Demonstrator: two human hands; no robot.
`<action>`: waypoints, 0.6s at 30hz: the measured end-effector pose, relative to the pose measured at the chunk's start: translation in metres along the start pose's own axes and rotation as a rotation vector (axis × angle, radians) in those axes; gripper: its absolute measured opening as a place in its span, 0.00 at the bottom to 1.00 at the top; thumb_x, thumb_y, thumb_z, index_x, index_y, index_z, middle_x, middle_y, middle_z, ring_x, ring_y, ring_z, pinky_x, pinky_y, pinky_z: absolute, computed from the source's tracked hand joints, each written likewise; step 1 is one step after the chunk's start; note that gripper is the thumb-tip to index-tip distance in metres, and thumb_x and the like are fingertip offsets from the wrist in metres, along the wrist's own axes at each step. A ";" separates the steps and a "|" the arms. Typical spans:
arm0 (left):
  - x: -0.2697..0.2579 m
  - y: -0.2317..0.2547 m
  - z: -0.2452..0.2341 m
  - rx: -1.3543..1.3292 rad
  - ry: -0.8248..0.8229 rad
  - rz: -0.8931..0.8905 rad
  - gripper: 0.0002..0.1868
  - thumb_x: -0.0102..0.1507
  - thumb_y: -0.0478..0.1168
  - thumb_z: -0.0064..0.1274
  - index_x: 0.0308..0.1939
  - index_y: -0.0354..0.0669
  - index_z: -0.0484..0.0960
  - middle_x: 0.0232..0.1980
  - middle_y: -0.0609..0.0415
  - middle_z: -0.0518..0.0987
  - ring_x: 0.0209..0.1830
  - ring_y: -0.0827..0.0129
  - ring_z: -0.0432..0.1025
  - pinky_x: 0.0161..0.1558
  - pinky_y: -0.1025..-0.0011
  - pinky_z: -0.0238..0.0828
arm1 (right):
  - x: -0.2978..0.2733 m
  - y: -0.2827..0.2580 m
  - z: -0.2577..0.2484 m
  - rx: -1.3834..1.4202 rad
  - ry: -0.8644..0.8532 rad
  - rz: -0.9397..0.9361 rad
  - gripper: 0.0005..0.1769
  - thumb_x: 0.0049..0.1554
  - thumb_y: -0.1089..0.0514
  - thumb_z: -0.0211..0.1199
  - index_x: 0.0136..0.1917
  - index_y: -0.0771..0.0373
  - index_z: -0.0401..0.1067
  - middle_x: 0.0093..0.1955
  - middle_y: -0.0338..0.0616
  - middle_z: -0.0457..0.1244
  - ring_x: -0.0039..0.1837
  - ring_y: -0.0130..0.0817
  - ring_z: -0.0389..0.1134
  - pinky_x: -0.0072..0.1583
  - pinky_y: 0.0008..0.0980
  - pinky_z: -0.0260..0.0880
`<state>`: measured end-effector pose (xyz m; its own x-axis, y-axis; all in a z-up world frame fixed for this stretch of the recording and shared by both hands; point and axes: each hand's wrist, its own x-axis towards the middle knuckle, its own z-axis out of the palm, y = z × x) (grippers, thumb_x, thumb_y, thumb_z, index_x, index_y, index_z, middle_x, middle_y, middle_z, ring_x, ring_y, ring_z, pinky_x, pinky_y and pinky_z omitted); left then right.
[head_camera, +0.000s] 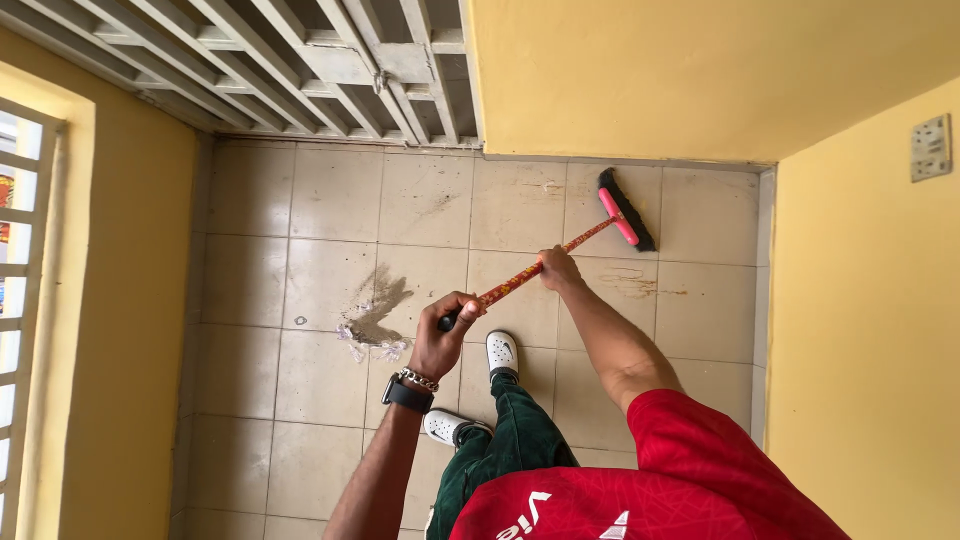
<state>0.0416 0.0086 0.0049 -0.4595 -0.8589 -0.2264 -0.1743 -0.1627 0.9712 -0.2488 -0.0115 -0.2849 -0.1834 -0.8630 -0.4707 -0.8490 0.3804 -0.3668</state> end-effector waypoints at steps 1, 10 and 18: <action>-0.008 -0.001 -0.006 0.001 0.013 0.001 0.19 0.70 0.51 0.53 0.40 0.36 0.84 0.35 0.57 0.81 0.37 0.76 0.70 0.42 0.73 0.69 | 0.007 -0.011 0.006 -0.003 -0.002 -0.013 0.05 0.57 0.59 0.64 0.47 0.56 0.78 0.56 0.55 0.65 0.59 0.52 0.69 0.58 0.46 0.73; -0.120 -0.010 -0.068 -0.032 0.442 -0.001 0.18 0.72 0.46 0.50 0.36 0.34 0.80 0.34 0.59 0.78 0.36 0.79 0.66 0.47 0.76 0.69 | -0.013 -0.170 0.049 -0.107 -0.225 -0.238 0.10 0.57 0.62 0.63 0.53 0.61 0.75 0.71 0.62 0.56 0.69 0.58 0.63 0.62 0.48 0.72; -0.190 0.030 -0.098 0.145 0.695 0.084 0.11 0.71 0.39 0.51 0.40 0.34 0.80 0.32 0.58 0.78 0.30 0.80 0.66 0.64 0.66 0.74 | -0.069 -0.260 0.073 -0.075 -0.367 -0.495 0.10 0.57 0.62 0.62 0.53 0.63 0.75 0.62 0.64 0.63 0.65 0.57 0.65 0.64 0.49 0.69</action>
<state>0.2092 0.1198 0.0844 0.1767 -0.9843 -0.0040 -0.2988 -0.0575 0.9526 0.0203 -0.0270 -0.2157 0.4119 -0.7558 -0.5090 -0.8246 -0.0715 -0.5612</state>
